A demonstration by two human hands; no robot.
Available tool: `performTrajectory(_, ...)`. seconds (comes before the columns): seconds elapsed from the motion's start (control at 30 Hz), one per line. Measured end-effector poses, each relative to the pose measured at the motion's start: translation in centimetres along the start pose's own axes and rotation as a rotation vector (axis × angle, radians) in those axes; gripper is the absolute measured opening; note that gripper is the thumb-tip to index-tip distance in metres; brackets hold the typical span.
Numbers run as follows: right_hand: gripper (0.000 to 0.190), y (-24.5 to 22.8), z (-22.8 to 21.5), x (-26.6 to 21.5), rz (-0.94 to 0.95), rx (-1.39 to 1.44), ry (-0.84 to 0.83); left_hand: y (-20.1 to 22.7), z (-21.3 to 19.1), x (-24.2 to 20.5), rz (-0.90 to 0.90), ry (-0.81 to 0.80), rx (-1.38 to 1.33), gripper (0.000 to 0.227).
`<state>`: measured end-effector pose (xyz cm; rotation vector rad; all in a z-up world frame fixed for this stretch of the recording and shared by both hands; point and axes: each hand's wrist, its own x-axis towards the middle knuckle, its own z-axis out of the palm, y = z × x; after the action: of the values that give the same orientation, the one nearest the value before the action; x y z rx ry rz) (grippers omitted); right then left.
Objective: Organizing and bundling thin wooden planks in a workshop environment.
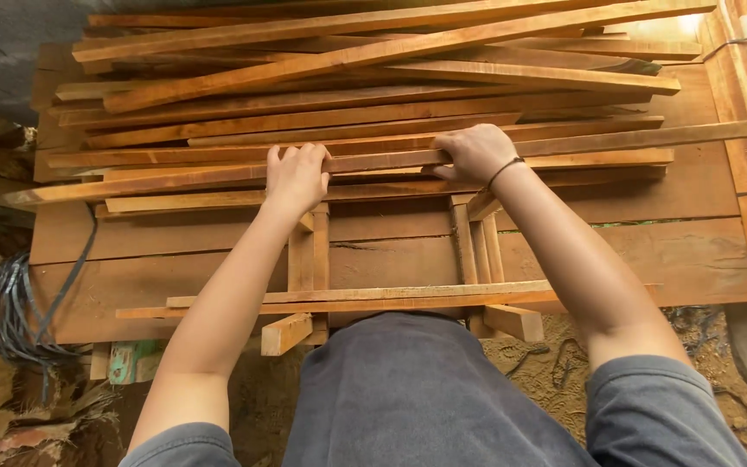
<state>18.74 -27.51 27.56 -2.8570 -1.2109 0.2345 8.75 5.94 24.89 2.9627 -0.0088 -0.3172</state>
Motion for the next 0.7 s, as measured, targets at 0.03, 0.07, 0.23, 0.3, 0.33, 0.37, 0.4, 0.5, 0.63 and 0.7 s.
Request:
performTrajectory(0.03, 0.043, -0.2, -0.3, -0.5, -0.005, -0.039, 0.031, 0.3, -1.3, -0.7, 0.020, 0.008, 0.002, 0.024)
performTrajectory(0.07, 0.038, -0.5, -0.4, -1.5, -0.006, -0.077, 0.057, 0.7, -2.3, -1.6, 0.043, 0.010, 0.001, 0.028)
performTrajectory(0.23, 0.033, -1.5, -0.8, -4.5, -0.024, -0.096, 0.143, 4.5, -5.4, -3.4, 0.255, -0.011, -0.045, 0.055)
performTrajectory(0.3, 0.033, -2.1, -0.8, -5.4, -0.036, -0.066, 0.144, 5.0, -4.2, -3.0, 0.339, 0.006, -0.042, 0.060)
performTrajectory(0.33, 0.032, -2.2, -0.6, -5.7, -0.037, -0.057, 0.149, 4.9, -3.4, -2.5, 0.319, -0.003, -0.025, 0.052)
performTrajectory(0.37, 0.031, -2.2, -0.3, -6.0, -0.038, -0.048, 0.154, 4.9, -2.7, -2.0, 0.300, -0.011, -0.007, 0.043)
performTrajectory(0.4, 0.031, -2.6, -0.7, -6.4, -0.030, -0.051, 0.154, 5.3, -3.6, -2.5, 0.307, -0.011, -0.008, 0.043)
performTrajectory(0.5, 0.028, -3.2, 0.2, -7.5, -0.028, 0.048, 0.067, 6.3, -4.8, -3.7, 0.303, -0.119, -0.029, 0.036)
performTrajectory(0.63, 0.030, -4.4, 4.1, -7.0, -0.083, 0.106, 0.118, 5.4, -1.6, -4.4, 0.278, -0.288, -0.070, 0.034)
performTrajectory(0.7, 0.031, -4.8, 5.7, -6.2, -0.089, 0.121, 0.122, 4.8, -0.1, -4.7, 0.272, -0.331, -0.100, 0.040)
